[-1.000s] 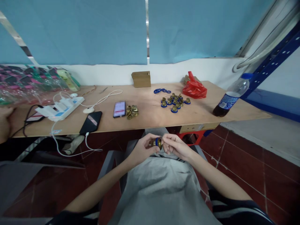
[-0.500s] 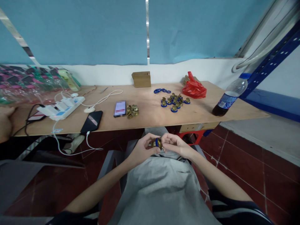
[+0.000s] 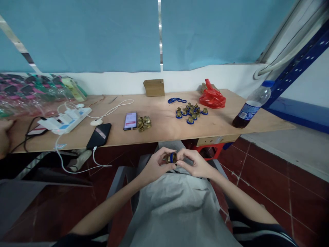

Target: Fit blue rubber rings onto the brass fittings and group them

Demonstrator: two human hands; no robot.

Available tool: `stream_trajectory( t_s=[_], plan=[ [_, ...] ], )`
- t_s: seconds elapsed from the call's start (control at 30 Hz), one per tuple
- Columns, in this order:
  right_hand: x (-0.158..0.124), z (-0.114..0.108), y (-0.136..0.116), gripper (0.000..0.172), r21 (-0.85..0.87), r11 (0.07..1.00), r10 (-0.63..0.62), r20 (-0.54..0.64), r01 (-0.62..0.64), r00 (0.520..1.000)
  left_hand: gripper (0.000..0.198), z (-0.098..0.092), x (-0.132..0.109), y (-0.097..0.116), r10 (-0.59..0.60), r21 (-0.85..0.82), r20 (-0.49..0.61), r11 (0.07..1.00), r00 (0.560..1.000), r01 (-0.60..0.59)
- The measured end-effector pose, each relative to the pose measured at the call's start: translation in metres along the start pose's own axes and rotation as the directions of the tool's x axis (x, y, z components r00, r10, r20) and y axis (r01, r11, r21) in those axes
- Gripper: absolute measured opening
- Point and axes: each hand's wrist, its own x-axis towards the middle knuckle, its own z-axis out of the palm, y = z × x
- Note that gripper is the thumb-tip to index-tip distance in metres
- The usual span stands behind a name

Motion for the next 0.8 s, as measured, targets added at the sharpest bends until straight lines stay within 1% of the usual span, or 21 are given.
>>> stream_trajectory(
  t_s=[0.07, 0.13, 0.2, 0.27, 0.37, 0.5, 0.6, 0.8],
  plan=[
    [0.001, -0.001, 0.001, 0.016, -0.082, 0.995, -0.064, -0.009, 0.063, 0.998, 0.05, -0.002, 0.002, 0.0, 0.052, 0.014, 0.029, 0.999, 0.998, -0.053],
    [0.002, -0.001, 0.001, 0.013, -0.144, 0.983, -0.116, -0.014, 0.113, 0.993, 0.041, -0.004, 0.004, 0.002, 0.09, 0.05, 0.056, 0.994, 0.994, -0.093],
    [0.002, 0.0, 0.002, 0.01, -0.21, 0.965, -0.166, -0.013, 0.16, 0.986, 0.033, -0.005, 0.005, 0.006, 0.106, 0.093, 0.073, 0.989, 0.992, -0.112],
    [0.002, 0.002, 0.003, 0.008, -0.29, 0.935, -0.215, -0.001, 0.205, 0.977, 0.03, -0.008, 0.007, 0.01, 0.121, 0.126, 0.087, 0.983, 0.989, -0.131],
    [0.002, 0.005, 0.005, 0.009, -0.446, 0.852, -0.294, 0.023, 0.273, 0.955, 0.029, -0.013, 0.01, 0.014, 0.158, 0.123, 0.133, 0.977, 0.978, -0.174],
    [0.005, 0.008, 0.004, 0.016, -0.624, 0.708, -0.391, 0.043, 0.331, 0.919, 0.026, -0.022, 0.016, 0.014, 0.22, 0.034, 0.202, 0.972, 0.954, -0.231],
    [0.009, 0.008, 0.004, 0.019, -0.669, 0.657, -0.429, 0.049, 0.348, 0.902, 0.023, -0.026, 0.022, 0.014, 0.258, -0.026, 0.235, 0.966, 0.937, -0.259],
    [0.014, 0.006, 0.012, 0.018, -0.671, 0.65, -0.444, 0.045, 0.356, 0.895, 0.02, -0.031, 0.032, 0.01, 0.262, -0.093, 0.254, 0.965, 0.931, -0.246]
  ],
)
